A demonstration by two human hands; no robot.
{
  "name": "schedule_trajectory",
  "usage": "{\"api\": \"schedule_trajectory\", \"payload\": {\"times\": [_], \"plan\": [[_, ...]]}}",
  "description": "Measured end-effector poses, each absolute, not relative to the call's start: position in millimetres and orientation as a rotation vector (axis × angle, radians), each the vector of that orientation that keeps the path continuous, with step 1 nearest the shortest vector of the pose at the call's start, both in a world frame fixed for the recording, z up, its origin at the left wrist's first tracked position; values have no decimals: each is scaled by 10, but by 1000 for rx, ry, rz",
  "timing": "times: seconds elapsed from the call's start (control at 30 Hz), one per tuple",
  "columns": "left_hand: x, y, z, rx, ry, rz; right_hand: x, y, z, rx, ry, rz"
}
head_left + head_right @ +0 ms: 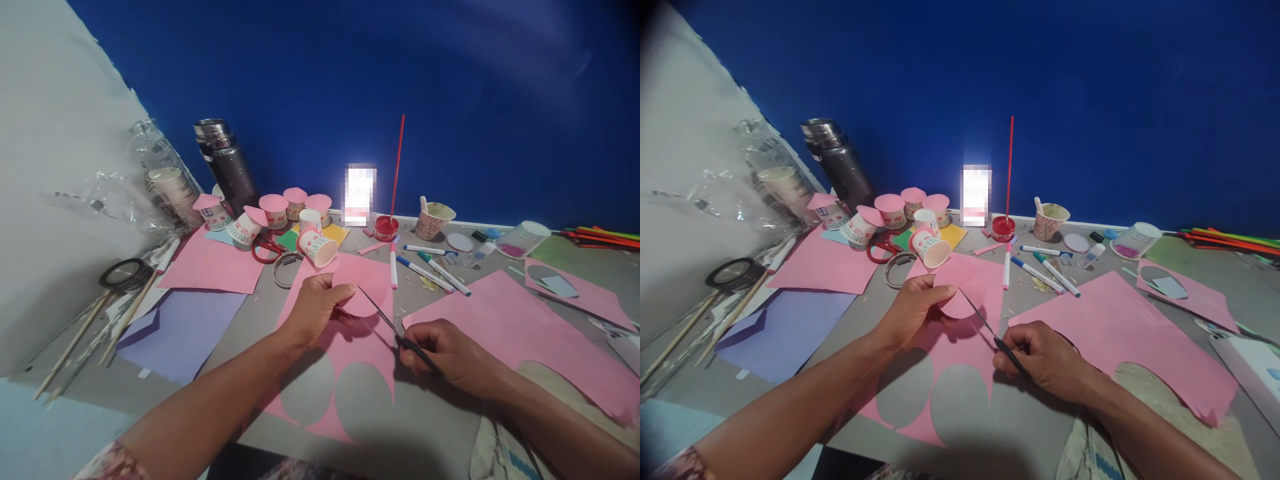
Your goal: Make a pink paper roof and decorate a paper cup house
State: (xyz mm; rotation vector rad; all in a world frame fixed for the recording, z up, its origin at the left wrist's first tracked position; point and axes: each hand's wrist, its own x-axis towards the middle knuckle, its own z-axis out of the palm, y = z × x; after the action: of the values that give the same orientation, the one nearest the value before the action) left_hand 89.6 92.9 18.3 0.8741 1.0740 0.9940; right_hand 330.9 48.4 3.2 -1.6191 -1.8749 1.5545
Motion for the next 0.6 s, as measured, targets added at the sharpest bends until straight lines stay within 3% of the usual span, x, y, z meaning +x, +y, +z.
{"api": "schedule_trajectory", "payload": {"times": [0.6], "plan": [[873,938,171,820,1037,961,3310,463,45,-1606,-1869,1492]]}}
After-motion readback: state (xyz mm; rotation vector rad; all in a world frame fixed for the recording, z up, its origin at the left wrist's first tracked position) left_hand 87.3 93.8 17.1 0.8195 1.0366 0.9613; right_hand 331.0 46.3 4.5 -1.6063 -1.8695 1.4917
